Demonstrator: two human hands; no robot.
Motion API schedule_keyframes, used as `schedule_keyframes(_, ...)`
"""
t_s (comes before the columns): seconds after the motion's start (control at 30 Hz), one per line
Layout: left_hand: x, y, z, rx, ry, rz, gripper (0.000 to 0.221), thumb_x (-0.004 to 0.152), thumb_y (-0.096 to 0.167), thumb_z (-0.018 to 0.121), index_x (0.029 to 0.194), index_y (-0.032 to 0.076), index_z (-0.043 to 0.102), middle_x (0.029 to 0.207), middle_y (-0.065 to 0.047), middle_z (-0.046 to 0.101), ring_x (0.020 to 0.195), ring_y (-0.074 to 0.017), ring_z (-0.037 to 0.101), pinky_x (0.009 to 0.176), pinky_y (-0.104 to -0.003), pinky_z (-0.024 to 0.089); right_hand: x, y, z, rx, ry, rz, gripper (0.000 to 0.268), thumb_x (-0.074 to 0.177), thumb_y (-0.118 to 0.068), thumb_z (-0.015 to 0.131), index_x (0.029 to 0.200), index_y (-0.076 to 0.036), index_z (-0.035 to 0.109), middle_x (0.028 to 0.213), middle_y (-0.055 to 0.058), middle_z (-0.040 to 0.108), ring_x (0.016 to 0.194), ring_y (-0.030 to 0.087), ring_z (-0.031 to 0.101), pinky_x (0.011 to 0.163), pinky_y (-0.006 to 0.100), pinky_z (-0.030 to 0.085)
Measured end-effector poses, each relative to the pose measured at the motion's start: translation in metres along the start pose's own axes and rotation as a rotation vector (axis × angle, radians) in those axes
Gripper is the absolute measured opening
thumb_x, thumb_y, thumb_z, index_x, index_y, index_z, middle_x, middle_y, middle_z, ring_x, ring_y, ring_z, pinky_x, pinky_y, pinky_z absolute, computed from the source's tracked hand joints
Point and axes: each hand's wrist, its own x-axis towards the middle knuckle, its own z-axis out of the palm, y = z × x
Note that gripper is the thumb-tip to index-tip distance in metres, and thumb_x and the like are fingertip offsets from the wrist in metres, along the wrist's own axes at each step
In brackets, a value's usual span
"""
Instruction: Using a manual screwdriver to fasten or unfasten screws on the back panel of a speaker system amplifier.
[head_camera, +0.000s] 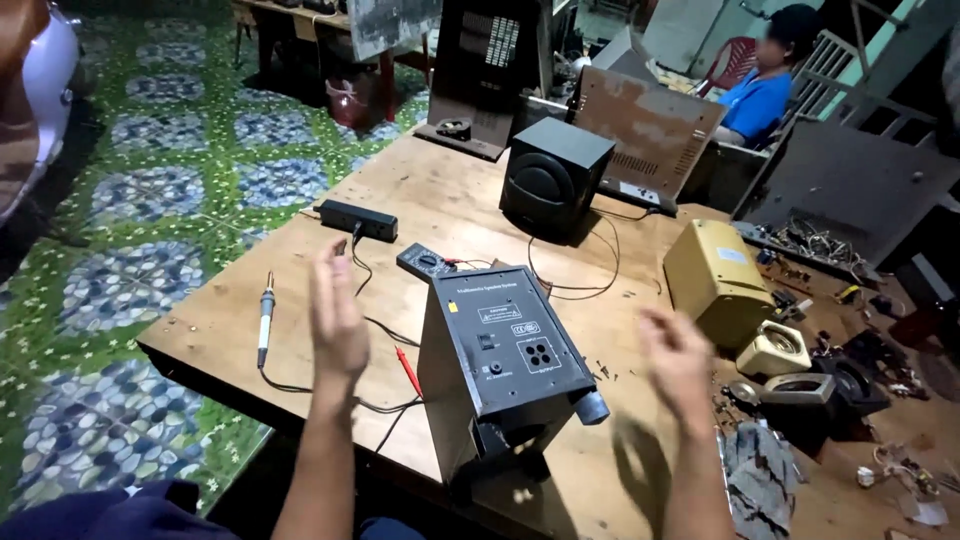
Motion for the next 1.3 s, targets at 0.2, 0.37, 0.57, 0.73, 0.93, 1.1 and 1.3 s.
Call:
schedule_keyframes(0.2,-0.006,-0.004,0.030,0.160,-0.147,-0.085,0.061,0.105,0.041,0.034,0.150,0.000,0.037,0.148,-0.031,0.040,0.139,-0.0468,0.042,0.116,-0.058,0.028,-0.043,0.138,0.045,-0.580,-0.430,0.408,0.034,0.086,-0.025,0.074,0.119,-0.022,0.080,0.105,0.015,0.078,0.105,0.035,0.074,0.090,0.047,0.060)
schedule_keyframes(0.37,-0.010,0.003,0.051,0.238,-0.285,-0.090,0.070,0.099,0.041,0.052,0.151,-0.002,0.035,0.148,-0.032,0.039,0.141,-0.0488,0.037,0.118,-0.059,0.025,-0.046,0.145,0.047,-0.636,-0.570,0.557,0.030,0.093,-0.033,0.069,0.121,-0.033,0.077,0.118,-0.002,0.080,0.116,0.025,0.072,0.099,0.047,0.059)
schedule_keyframes(0.57,-0.016,0.006,0.056,0.207,-0.441,-0.238,0.055,0.103,0.035,0.040,0.147,0.002,0.044,0.139,-0.030,0.053,0.136,-0.0460,0.047,0.115,-0.058,0.032,-0.051,0.163,0.034,-0.622,-0.430,0.535,0.036,0.088,-0.035,0.075,0.122,-0.026,0.077,0.110,0.007,0.080,0.112,0.029,0.072,0.098,0.046,0.059)
schedule_keyframes(0.73,-0.016,0.011,0.052,0.245,-0.450,-0.306,0.041,0.100,0.027,0.045,0.136,0.014,0.059,0.131,-0.023,0.065,0.130,-0.0364,0.058,0.111,-0.052,0.042,-0.059,0.184,0.022,-0.549,-0.355,0.553,0.032,0.091,-0.031,0.073,0.121,-0.019,0.078,0.107,0.011,0.080,0.107,0.032,0.074,0.095,0.048,0.058)
schedule_keyframes(0.93,-0.024,0.009,0.058,0.107,-0.396,-0.139,0.040,0.100,0.014,0.038,0.131,0.009,0.063,0.124,-0.024,0.067,0.123,-0.0379,0.059,0.108,-0.054,0.041,-0.057,0.179,0.027,-0.562,-0.360,0.531,0.030,0.091,-0.027,0.072,0.120,-0.020,0.079,0.108,0.012,0.080,0.110,0.033,0.073,0.095,0.046,0.059)
schedule_keyframes(1.1,-0.031,-0.003,0.059,0.078,-0.350,-0.129,0.038,0.100,0.013,0.037,0.126,0.007,0.064,0.120,-0.022,0.067,0.118,-0.0349,0.060,0.107,-0.051,0.042,-0.063,0.179,0.024,-0.548,-0.334,0.532,0.025,0.092,-0.022,0.071,0.115,-0.021,0.081,0.106,0.010,0.080,0.107,0.033,0.073,0.094,0.046,0.059)
schedule_keyframes(1.3,-0.028,-0.016,0.066,0.051,-0.304,-0.128,0.039,0.101,0.013,0.036,0.126,0.007,0.065,0.121,-0.023,0.067,0.119,-0.0338,0.059,0.109,-0.050,0.040,-0.049,0.183,0.026,-0.492,-0.277,0.529,0.023,0.094,-0.018,0.067,0.113,-0.017,0.082,0.107,0.012,0.080,0.107,0.034,0.073,0.095,0.046,0.058)
